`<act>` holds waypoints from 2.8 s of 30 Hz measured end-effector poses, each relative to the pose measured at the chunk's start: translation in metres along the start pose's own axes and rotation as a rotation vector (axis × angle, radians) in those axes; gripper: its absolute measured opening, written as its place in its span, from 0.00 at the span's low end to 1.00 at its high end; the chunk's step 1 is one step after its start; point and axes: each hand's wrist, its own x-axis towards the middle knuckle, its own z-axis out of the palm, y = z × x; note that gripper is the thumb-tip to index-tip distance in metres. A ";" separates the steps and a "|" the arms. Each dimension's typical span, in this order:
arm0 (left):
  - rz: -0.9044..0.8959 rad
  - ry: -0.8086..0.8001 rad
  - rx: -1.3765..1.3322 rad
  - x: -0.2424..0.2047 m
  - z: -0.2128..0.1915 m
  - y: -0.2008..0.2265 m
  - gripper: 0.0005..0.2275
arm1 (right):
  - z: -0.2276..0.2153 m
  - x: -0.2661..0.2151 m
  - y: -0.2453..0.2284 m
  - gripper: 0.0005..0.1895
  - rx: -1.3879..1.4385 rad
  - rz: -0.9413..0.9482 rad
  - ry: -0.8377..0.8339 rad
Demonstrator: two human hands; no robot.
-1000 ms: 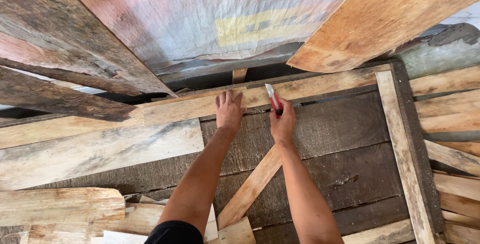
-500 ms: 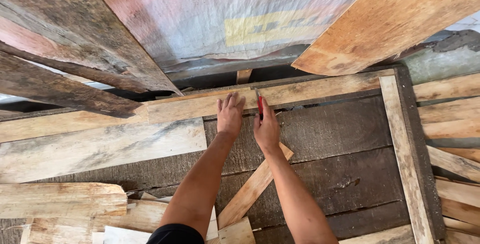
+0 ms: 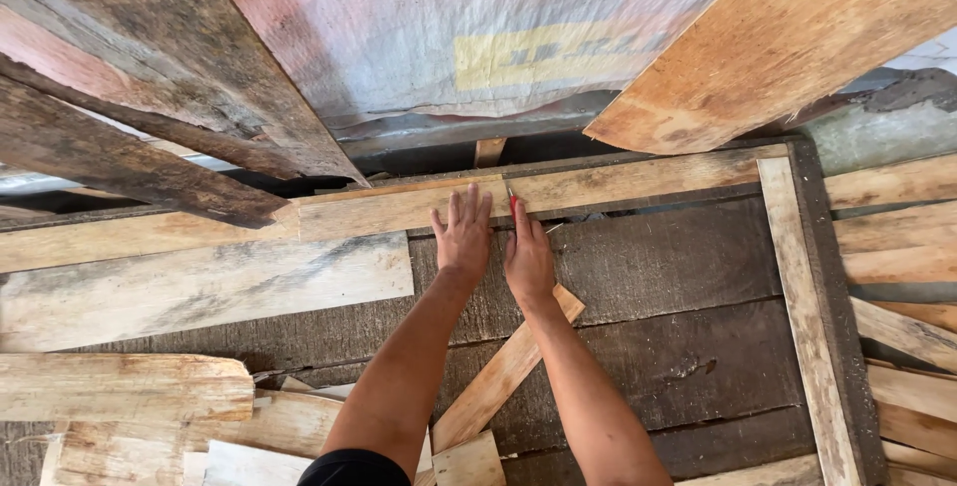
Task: Cutting and fitting small wood veneer sheets onto a workbench to create a pattern.
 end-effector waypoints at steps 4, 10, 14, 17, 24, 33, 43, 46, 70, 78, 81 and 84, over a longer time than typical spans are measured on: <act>0.002 -0.058 -0.011 -0.005 -0.025 0.004 0.33 | 0.006 0.001 -0.003 0.34 -0.038 0.020 -0.028; 0.008 -0.179 -0.019 -0.004 -0.024 0.003 0.36 | 0.003 0.003 -0.006 0.34 -0.001 0.076 -0.060; 0.005 -0.178 -0.022 -0.006 -0.025 0.002 0.40 | 0.004 -0.001 -0.004 0.35 0.028 0.106 -0.076; 0.015 -0.183 -0.003 -0.006 -0.024 0.000 0.41 | 0.009 -0.005 -0.005 0.36 0.011 0.067 -0.062; 0.038 -0.182 0.061 0.000 -0.014 -0.001 0.41 | 0.021 -0.007 -0.004 0.36 -0.059 0.009 -0.015; 0.065 -0.208 0.106 0.003 -0.011 -0.002 0.40 | 0.022 -0.008 -0.013 0.36 -0.144 0.057 -0.053; 0.076 -0.225 0.126 0.000 -0.022 -0.001 0.41 | 0.023 -0.009 -0.016 0.36 -0.138 0.066 -0.046; 0.059 -0.244 0.118 -0.002 -0.026 0.001 0.41 | 0.022 -0.008 -0.014 0.38 -0.122 0.070 -0.049; -0.069 -0.156 0.014 0.008 -0.010 0.018 0.43 | 0.007 -0.004 0.016 0.35 0.120 0.005 -0.110; -0.062 -0.211 0.051 0.007 -0.018 0.020 0.45 | -0.006 0.001 0.010 0.35 0.087 0.032 -0.210; -0.057 -0.207 0.051 0.008 -0.011 0.017 0.44 | -0.016 0.002 -0.004 0.35 0.047 0.103 -0.294; -0.048 -0.201 0.063 0.011 -0.008 0.016 0.44 | -0.003 0.002 0.004 0.35 0.056 0.103 -0.247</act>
